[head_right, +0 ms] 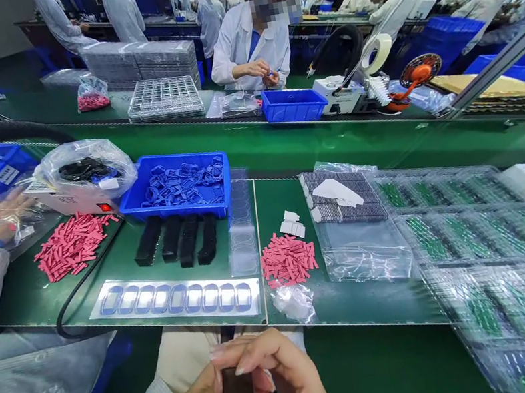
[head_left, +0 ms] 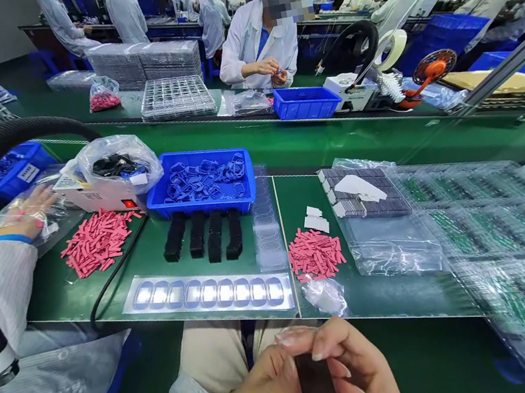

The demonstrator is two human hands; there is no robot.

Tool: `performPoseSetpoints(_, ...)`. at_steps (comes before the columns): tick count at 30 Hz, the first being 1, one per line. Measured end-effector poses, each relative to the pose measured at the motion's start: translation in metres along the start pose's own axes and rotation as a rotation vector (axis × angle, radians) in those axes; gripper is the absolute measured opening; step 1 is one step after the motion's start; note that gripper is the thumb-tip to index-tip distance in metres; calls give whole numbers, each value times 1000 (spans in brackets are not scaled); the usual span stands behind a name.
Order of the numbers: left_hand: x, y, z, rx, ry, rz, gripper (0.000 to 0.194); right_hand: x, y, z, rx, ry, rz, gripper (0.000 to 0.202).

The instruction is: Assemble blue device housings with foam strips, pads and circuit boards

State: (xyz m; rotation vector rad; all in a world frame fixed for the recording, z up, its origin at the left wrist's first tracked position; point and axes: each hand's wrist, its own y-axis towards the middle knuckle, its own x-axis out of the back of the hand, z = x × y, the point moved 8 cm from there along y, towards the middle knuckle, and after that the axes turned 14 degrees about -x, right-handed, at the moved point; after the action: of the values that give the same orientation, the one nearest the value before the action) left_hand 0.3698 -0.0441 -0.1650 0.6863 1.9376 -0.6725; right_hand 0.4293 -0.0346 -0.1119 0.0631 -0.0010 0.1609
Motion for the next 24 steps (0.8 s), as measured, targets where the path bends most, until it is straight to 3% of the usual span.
performPoseSetpoints(6,0,-1,-5,-29,5,-62,43,6,-5,-2,-33,-96,-31,24)
performPoseSetpoints(12,10,-1,-20,-160,220,-132,36,29,-6,37,183,-481,-294,8)
performPoseSetpoints(15,11,-3,-26,-186,342,-145,36,28,-2,46,217,-619,-285,13)
performPoseSetpoints(19,12,-5,-30,-206,398,-197,38,28,1,49,241,-637,-274,14)
performPoseSetpoints(24,7,-3,-32,-242,429,-140,33,28,0,50,263,-665,-283,14)
